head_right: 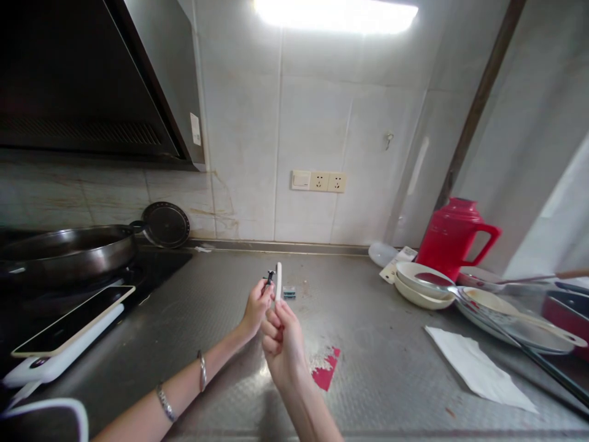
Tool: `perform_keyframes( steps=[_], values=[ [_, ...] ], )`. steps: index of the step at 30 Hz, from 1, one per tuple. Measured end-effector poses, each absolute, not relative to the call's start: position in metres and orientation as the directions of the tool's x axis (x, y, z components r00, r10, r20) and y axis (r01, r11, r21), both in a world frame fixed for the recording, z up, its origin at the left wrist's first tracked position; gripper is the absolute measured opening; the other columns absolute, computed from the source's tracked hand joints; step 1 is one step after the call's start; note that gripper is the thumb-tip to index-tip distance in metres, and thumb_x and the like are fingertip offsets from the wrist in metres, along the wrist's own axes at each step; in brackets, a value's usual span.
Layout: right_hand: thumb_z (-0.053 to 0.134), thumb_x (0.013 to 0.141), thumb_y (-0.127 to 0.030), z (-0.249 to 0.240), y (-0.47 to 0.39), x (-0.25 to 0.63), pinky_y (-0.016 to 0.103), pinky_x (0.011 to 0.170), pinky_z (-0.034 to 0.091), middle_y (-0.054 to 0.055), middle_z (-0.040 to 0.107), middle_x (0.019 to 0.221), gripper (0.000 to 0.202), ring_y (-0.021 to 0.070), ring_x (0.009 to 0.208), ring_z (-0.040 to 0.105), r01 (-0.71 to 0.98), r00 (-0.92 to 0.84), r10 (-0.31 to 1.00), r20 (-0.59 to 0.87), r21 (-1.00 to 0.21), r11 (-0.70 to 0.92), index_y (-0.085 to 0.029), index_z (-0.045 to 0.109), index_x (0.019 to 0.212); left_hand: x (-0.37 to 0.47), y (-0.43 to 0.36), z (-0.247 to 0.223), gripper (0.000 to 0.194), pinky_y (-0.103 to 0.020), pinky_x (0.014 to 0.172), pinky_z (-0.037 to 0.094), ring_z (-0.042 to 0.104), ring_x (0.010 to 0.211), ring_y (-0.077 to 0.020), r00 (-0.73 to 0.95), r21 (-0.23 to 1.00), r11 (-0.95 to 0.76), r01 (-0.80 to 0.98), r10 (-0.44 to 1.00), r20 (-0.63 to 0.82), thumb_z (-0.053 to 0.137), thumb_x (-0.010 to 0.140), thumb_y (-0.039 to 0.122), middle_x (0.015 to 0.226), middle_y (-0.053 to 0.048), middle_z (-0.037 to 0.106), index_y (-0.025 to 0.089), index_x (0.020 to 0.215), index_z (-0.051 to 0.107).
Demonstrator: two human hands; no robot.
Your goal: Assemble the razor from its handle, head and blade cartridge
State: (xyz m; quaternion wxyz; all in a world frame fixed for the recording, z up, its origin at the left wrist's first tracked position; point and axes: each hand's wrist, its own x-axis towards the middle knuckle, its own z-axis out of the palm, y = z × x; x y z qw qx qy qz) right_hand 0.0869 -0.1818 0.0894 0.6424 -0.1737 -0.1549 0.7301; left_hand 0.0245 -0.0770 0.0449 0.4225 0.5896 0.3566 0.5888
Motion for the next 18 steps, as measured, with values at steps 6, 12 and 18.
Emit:
perform_keyframes(
  steps=[6, 12, 18],
  values=[
    [0.075, 0.061, -0.030, 0.071, -0.188, 0.075, 0.012, 0.033, 0.003, -0.012, 0.027, 0.052, 0.038, 0.0010, 0.039, 0.011, -0.836, -0.119, 0.988, -0.093, -0.528, -0.151, -0.021, 0.041, 0.076, 0.022, -0.072, 0.047, 0.026, -0.017, 0.045, 0.030, 0.039, 0.047, -0.0066, 0.016, 0.922, -0.362, -0.139, 0.930, 0.367, 0.054, 0.075, 0.043, 0.055, 0.006, 0.043, 0.018, 0.069, 0.048],
    [0.066, 0.070, -0.044, 0.068, -0.182, 0.078, 0.017, 0.036, 0.016, -0.008, 0.039, 0.058, 0.031, 0.0036, 0.040, 0.025, -0.648, 0.101, 0.993, 0.065, -0.753, 0.115, -0.023, 0.047, 0.082, 0.019, -0.067, 0.048, 0.027, -0.017, 0.033, 0.020, 0.028, 0.033, -0.0029, 0.045, 0.954, -0.238, -0.181, 0.967, 0.250, 0.053, 0.075, 0.043, 0.048, 0.009, 0.037, 0.018, 0.069, 0.046],
    [0.052, 0.077, -0.051, 0.103, -0.119, 0.135, 0.022, 0.051, 0.029, -0.004, 0.045, 0.058, 0.032, 0.0105, 0.054, 0.041, 0.081, 0.277, 0.857, 0.434, -0.900, 0.429, -0.020, 0.057, 0.080, 0.019, -0.070, 0.050, 0.025, -0.017, 0.029, 0.019, 0.030, 0.029, -0.0029, 0.081, 0.964, -0.091, -0.252, 0.990, 0.114, 0.057, 0.069, 0.039, 0.048, 0.009, 0.041, 0.018, 0.066, 0.044]
  ],
)
